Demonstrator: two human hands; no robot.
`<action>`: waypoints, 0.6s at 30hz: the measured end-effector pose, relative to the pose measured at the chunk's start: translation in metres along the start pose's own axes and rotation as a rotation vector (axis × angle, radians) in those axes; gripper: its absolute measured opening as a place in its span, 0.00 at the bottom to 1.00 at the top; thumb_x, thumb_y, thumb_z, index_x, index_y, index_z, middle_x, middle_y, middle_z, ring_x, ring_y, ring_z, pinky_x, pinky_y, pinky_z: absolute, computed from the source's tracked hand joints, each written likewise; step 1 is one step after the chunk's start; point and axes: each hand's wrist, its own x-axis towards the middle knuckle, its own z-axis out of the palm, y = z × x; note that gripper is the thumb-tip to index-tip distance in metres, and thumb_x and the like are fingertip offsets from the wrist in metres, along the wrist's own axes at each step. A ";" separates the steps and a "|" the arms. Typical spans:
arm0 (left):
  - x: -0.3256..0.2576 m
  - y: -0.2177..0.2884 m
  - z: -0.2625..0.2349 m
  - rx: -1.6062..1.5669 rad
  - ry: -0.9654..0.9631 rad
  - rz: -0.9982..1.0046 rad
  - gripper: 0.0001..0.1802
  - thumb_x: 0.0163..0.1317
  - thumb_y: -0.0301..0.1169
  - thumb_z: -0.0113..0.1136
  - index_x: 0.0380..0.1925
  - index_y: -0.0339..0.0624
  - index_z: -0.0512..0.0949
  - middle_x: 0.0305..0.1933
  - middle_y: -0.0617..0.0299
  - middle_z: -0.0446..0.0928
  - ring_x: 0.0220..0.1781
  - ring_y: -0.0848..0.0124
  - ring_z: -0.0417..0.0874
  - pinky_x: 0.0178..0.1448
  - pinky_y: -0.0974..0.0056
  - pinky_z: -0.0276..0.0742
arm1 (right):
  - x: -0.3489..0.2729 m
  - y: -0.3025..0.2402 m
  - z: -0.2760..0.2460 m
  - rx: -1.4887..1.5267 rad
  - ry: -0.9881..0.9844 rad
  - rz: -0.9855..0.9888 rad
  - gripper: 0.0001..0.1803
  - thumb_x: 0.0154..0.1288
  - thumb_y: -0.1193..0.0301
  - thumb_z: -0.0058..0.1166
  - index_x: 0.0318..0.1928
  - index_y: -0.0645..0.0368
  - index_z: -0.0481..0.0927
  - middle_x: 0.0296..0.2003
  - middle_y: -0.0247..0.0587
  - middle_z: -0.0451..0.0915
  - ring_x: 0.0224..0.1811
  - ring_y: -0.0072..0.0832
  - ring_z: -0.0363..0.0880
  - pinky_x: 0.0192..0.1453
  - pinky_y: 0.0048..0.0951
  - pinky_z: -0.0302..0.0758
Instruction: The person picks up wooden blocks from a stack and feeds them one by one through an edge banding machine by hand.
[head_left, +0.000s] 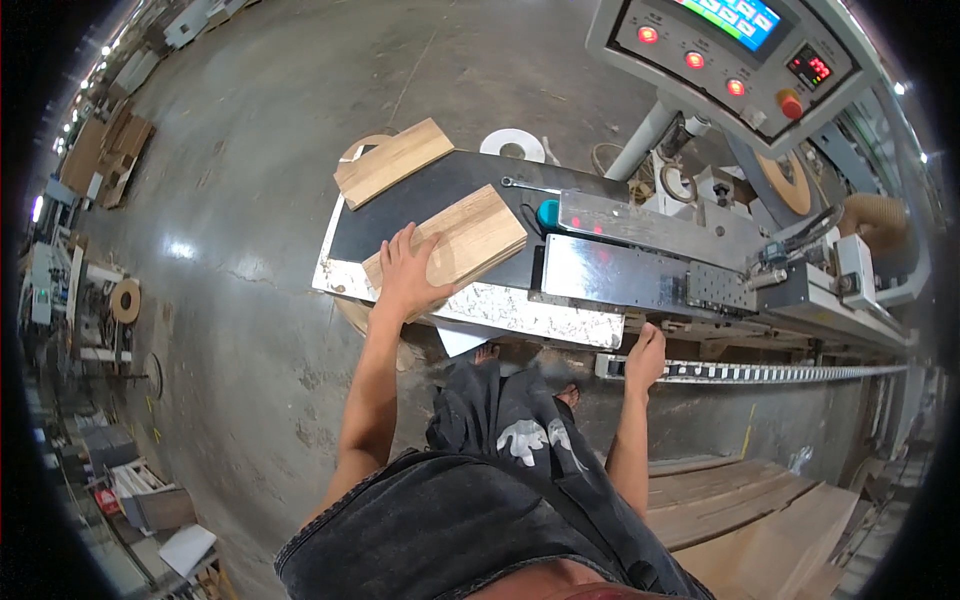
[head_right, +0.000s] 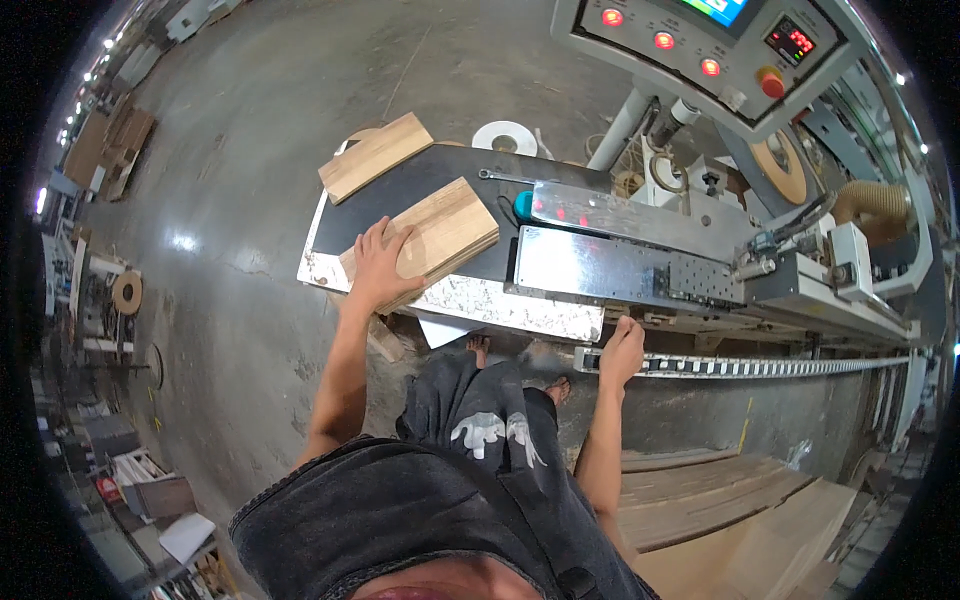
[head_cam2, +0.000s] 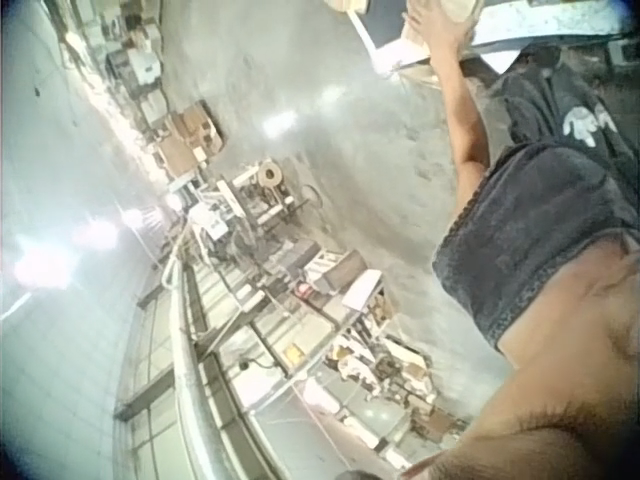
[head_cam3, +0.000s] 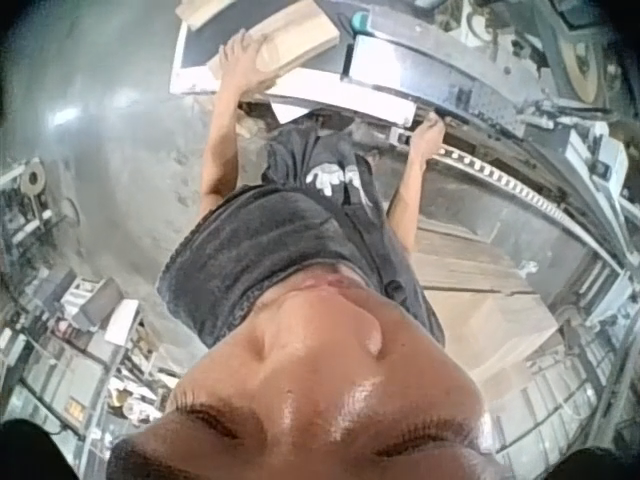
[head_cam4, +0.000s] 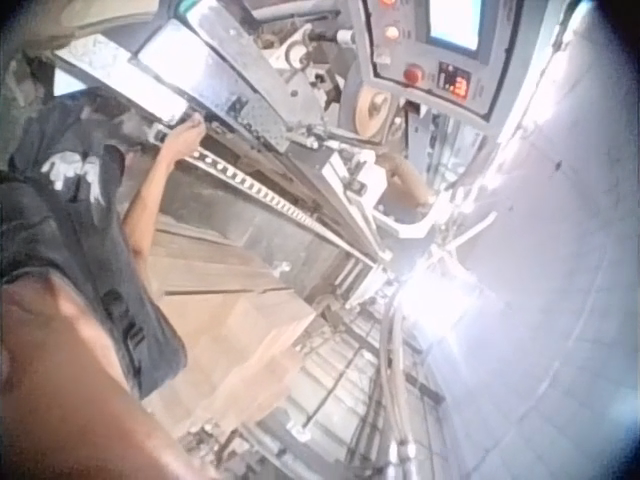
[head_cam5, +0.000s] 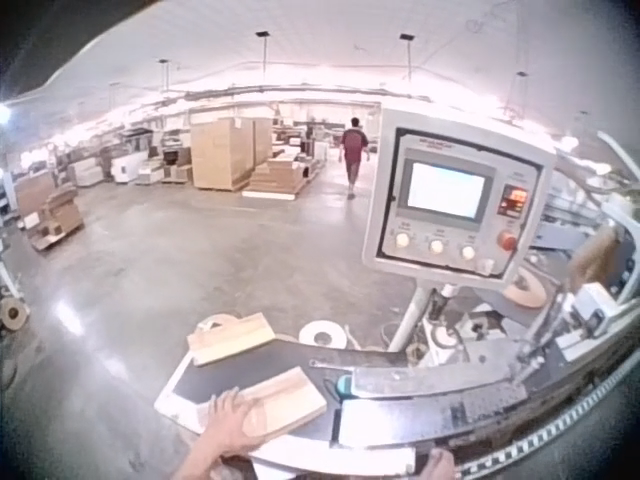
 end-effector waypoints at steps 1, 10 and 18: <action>0.003 -0.001 -0.005 -0.004 -0.004 0.017 0.56 0.38 0.60 0.81 0.71 0.54 0.75 0.80 0.37 0.56 0.82 0.39 0.52 0.84 0.34 0.40 | -0.003 -0.005 0.002 -0.043 -0.015 0.004 0.37 0.84 0.41 0.33 0.51 0.61 0.84 0.50 0.52 0.86 0.49 0.57 0.84 0.51 0.52 0.78; 0.037 0.025 -0.050 -0.168 -0.065 0.079 0.48 0.35 0.51 0.82 0.63 0.54 0.81 0.71 0.47 0.69 0.75 0.47 0.65 0.80 0.46 0.54 | -0.007 -0.005 0.004 -0.192 0.062 -0.007 0.26 0.83 0.51 0.43 0.44 0.60 0.86 0.41 0.51 0.88 0.42 0.56 0.84 0.47 0.53 0.75; 0.045 0.149 0.031 -0.227 -0.132 0.601 0.45 0.35 0.56 0.83 0.59 0.56 0.83 0.70 0.41 0.69 0.74 0.43 0.66 0.76 0.41 0.56 | -0.008 -0.009 0.005 -0.060 0.247 0.019 0.22 0.83 0.58 0.47 0.56 0.65 0.82 0.43 0.56 0.85 0.41 0.56 0.83 0.46 0.54 0.76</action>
